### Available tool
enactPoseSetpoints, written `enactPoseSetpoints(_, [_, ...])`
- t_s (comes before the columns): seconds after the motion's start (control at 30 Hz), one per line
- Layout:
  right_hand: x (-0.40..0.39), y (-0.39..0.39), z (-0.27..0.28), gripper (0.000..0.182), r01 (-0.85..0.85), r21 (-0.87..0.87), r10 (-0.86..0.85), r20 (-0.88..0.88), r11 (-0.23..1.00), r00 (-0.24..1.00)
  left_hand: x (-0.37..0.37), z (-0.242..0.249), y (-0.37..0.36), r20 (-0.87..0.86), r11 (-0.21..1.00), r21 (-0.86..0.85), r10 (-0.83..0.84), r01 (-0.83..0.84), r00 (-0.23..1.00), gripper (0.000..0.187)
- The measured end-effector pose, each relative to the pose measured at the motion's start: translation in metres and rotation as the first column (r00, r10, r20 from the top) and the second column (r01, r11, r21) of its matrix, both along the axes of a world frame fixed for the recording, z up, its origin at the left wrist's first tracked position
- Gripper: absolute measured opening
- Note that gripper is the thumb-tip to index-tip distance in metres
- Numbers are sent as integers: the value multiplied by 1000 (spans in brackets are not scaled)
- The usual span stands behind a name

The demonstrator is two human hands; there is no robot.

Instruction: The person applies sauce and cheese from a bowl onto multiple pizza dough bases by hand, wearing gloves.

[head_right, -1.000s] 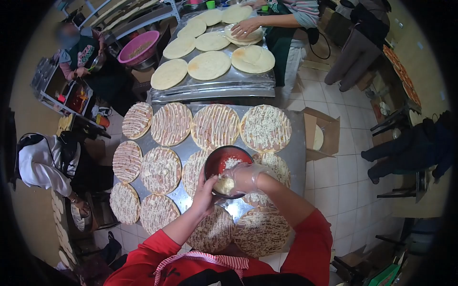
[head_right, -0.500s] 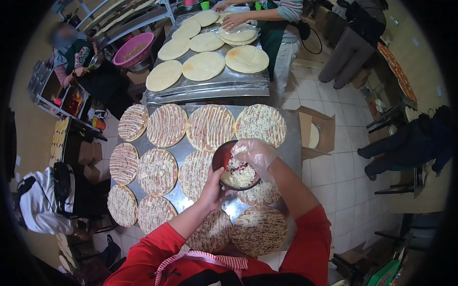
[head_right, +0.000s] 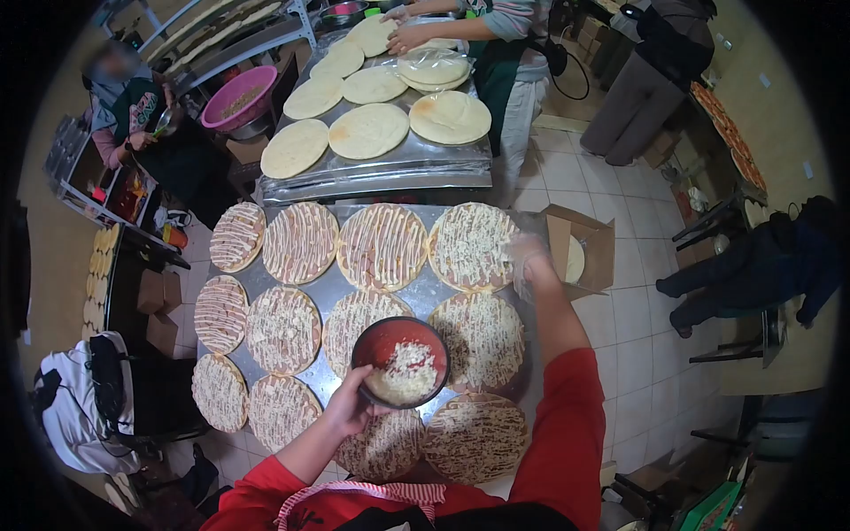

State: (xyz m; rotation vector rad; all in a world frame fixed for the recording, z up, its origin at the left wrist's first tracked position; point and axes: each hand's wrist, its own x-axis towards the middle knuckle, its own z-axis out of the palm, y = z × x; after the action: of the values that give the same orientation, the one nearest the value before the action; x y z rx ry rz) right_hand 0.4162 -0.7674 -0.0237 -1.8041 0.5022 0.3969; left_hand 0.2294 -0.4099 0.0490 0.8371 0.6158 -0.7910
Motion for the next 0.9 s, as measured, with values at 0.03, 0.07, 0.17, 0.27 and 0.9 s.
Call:
enactPoseSetpoints(0.03, [11,-8,-12,26,0,1,1,-4,1000,1000,-7,4,4,0,999,40,8,-8,1000,43])
enactPoseSetpoints(0.07, [26,-21,-39,26,-52,-201,78,125,978,989,-12,6,9,1,997,81,17,-17,1000,43])
enactPoseSetpoints(0.17, [43,-25,-40,28,-116,-489,231,182,865,956,-26,1,21,-70,997,73,15,-10,997,42])
enactPoseSetpoints(0.27, [43,-22,0,30,-237,-724,345,1,648,939,-30,7,24,-90,996,60,65,-60,994,33])
enactPoseSetpoints(0.9, [19,-26,27,33,-435,-802,369,-291,408,883,-35,3,31,-44,996,87,9,-5,999,36])
